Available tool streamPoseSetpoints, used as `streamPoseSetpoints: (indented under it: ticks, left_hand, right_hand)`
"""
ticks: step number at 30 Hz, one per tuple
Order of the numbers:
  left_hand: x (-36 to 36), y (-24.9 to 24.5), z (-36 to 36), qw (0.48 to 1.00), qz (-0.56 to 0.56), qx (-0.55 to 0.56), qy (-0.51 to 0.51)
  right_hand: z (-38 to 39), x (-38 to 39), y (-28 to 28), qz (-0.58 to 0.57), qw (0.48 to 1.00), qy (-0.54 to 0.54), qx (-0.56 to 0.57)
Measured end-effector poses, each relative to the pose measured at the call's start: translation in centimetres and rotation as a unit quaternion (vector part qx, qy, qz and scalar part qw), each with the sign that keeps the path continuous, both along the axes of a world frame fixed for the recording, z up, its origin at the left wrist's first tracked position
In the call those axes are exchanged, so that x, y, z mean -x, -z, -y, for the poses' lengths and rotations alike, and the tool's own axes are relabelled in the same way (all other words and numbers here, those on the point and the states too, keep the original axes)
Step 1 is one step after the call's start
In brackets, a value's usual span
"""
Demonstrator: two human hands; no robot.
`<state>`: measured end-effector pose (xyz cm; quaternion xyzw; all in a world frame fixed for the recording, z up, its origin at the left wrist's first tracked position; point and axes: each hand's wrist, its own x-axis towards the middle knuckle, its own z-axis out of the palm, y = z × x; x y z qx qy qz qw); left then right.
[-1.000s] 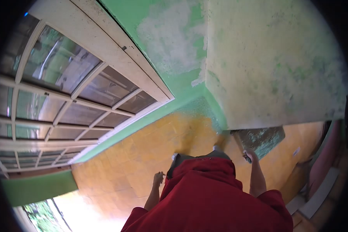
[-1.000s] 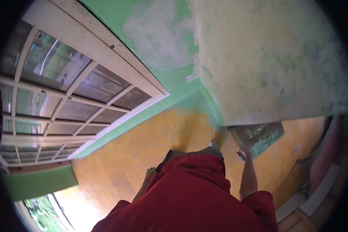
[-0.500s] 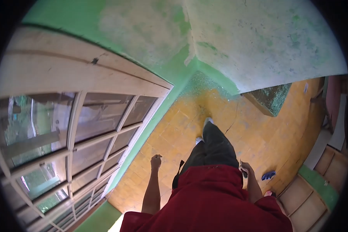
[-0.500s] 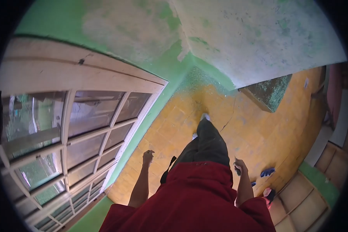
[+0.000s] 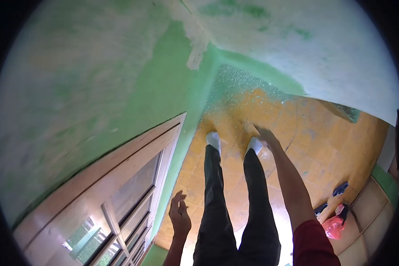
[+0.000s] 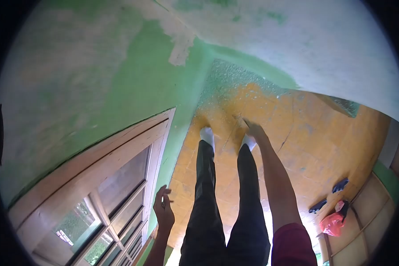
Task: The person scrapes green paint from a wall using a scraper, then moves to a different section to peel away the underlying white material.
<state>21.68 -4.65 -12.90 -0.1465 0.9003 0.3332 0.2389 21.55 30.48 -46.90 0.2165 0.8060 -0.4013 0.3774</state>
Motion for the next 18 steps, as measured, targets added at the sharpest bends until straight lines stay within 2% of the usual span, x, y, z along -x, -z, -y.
streamPoseSetpoints:
  ticks: [1, 2, 3, 4, 5, 6, 7, 9, 10, 13, 18]
  left_hand:
    - [1.6, 1.2, -0.6, 0.999, -0.027, -0.007, 0.036]
    - [3.6, 1.7, -1.9, 0.999, -0.012, -0.018, 0.041]
    - [4.8, 2.6, -2.1, 0.999, -0.002, -0.010, 0.049]
    - [6.1, 3.9, -2.3, 0.993, -0.045, 0.008, 0.110]
    - [7.2, 4.7, -2.5, 0.981, -0.088, 0.024, 0.169]
    - [8.4, 5.1, -2.8, 0.977, -0.102, 0.015, 0.186]
    - [9.6, 5.3, -3.0, 0.966, -0.129, 0.030, 0.224]
    - [11.5, 6.2, -2.9, 0.962, -0.157, 0.001, 0.222]
    - [12.2, 6.4, -3.1, 0.968, -0.157, -0.018, 0.197]
    - [14.0, 6.4, -3.0, 0.962, -0.174, -0.014, 0.212]
    - [15.3, 7.0, -1.9, 0.964, -0.159, 0.012, 0.212]
  right_hand:
    - [1.5, 6.9, -5.1, 0.054, 0.995, 0.073, 0.051]
    - [3.3, 9.4, -1.3, -0.075, 0.994, 0.066, 0.048]
    - [4.2, 14.5, -6.7, -0.020, 0.974, 0.171, 0.150]
    - [6.6, 16.4, -1.8, -0.212, 0.957, 0.166, 0.103]
    - [7.9, 18.6, -3.1, -0.243, 0.943, 0.181, 0.139]
    - [8.4, 21.2, -5.8, -0.274, 0.925, 0.195, 0.174]
    - [9.0, 22.6, -7.4, -0.270, 0.925, 0.202, 0.176]
    - [10.2, 24.1, -9.5, -0.262, 0.906, 0.274, 0.191]
    - [11.0, 23.9, -9.7, -0.258, 0.905, 0.279, 0.192]
    - [11.8, 24.0, -9.9, -0.297, 0.892, 0.300, 0.159]
    - [10.0, 26.2, -10.3, -0.223, 0.906, 0.323, 0.155]
